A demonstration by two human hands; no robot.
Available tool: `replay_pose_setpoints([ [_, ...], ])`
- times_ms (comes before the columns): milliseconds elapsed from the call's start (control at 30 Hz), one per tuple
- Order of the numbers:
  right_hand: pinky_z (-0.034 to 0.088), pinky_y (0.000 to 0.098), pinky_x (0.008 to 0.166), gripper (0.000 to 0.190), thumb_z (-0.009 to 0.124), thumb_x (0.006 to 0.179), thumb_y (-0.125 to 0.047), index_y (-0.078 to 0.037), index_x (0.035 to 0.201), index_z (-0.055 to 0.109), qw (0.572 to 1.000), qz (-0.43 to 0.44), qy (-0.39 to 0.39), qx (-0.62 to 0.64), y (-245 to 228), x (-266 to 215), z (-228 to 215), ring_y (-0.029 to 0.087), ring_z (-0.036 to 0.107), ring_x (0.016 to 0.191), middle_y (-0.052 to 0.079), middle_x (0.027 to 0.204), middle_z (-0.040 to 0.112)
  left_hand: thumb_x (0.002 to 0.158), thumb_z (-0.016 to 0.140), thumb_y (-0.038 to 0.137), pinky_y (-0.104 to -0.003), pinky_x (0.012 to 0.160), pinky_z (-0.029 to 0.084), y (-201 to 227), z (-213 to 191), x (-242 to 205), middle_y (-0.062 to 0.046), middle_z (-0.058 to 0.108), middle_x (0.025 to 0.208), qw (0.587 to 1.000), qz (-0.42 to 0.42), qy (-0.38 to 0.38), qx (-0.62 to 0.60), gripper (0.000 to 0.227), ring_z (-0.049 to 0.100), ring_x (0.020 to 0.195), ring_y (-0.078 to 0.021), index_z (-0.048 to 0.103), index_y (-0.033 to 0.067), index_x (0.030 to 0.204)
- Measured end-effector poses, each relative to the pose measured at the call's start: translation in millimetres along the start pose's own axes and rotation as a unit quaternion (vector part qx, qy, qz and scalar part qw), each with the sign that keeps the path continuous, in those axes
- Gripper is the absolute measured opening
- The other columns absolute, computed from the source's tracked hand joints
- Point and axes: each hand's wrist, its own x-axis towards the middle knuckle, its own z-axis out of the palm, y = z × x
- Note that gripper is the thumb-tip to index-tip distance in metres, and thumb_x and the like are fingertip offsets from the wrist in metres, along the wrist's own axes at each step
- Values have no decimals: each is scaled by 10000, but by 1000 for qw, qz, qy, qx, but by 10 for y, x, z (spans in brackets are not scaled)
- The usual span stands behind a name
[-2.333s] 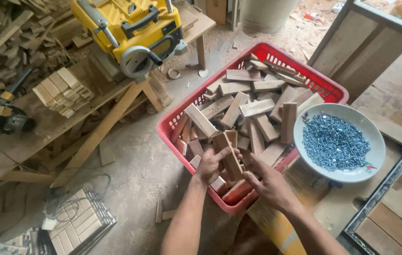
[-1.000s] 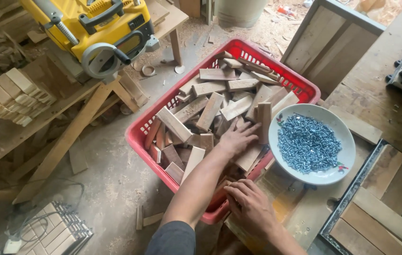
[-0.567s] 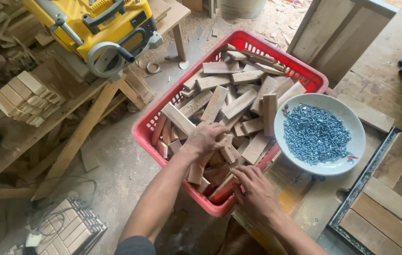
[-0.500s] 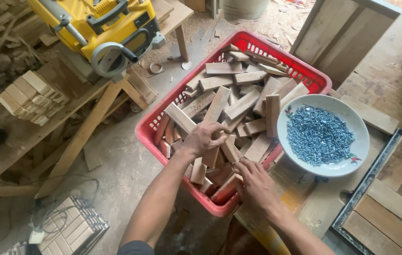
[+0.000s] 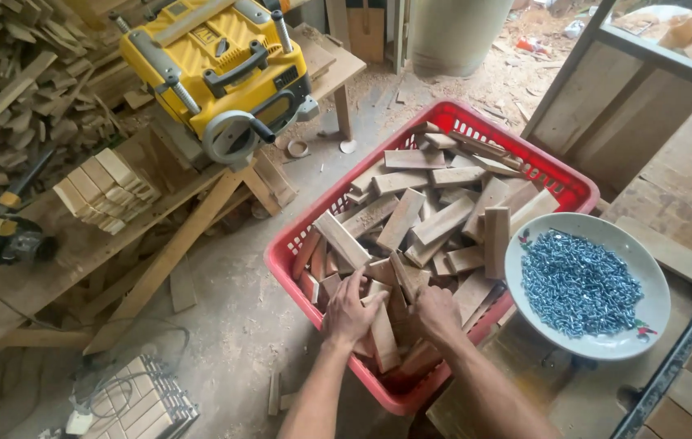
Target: Assembling wooden floor tiles by placing wooden slats into a plastic grid and securing them with screws using a power drill.
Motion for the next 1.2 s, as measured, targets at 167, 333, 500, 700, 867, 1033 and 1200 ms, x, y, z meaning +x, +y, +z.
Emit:
replay_pose_setpoints([
  [167,418,741,899,500,722,810,-197,-178,1308,687,687,320,-153,634,-248,-251,-1043,464,706,1036,216,1219,682,952,725,414,-330,700,624,-204,121,79,-25,746,904,989,-13,128,-66,324,771,845,-209,710,177,1172],
  [333,621,510,748,549,592,861,-39,-5,1409,580,488,205,-78,845,-321,-773,-1824,408,751,826,303,961,690,927,740,338,-354,734,623,-203,95,88,-63,779,903,985,-47,141,-90,254,773,859,-250,759,142,1087],
  [500,420,401,682,517,436,997,-246,101,1371,520,415,137,19,899,426,-1507,-2104,353,563,767,338,1042,656,912,702,251,-317,845,566,-21,17,-17,-46,761,1013,989,-14,119,-87,235,714,880,-190,756,129,1106],
  [700,438,622,1123,666,539,878,-429,-176,1494,537,712,395,228,534,1440,-2470,-2722,325,609,1271,117,1552,546,998,689,107,-413,1089,464,1085,-59,-258,-99,740,1130,948,207,239,46,184,685,1112,-277,734,31,1160],
  [867,394,625,1021,583,500,963,-375,-169,1506,454,853,465,235,41,2760,-2702,-1703,506,423,1235,218,1456,471,894,739,65,-323,1032,508,2534,424,-639,-85,696,1214,868,469,51,-155,377,652,1124,-205,624,74,1253],
  [1033,-163,626,1190,800,285,1006,-578,-212,1647,-24,885,401,210,105,2748,-2711,-1656,236,-187,1572,-12,1715,-144,936,683,96,-409,1043,470,3610,951,-833,-117,670,1233,835,495,-109,-217,268,624,1162,-276,635,70,1199],
  [1200,169,781,1151,779,599,926,-237,-24,1615,301,910,360,204,-22,2702,-2670,-1690,418,279,1532,241,1633,343,931,681,194,-568,1111,416,4084,1791,-799,-80,668,1271,872,435,-140,-175,261,617,1255,-317,713,135,1183],
])
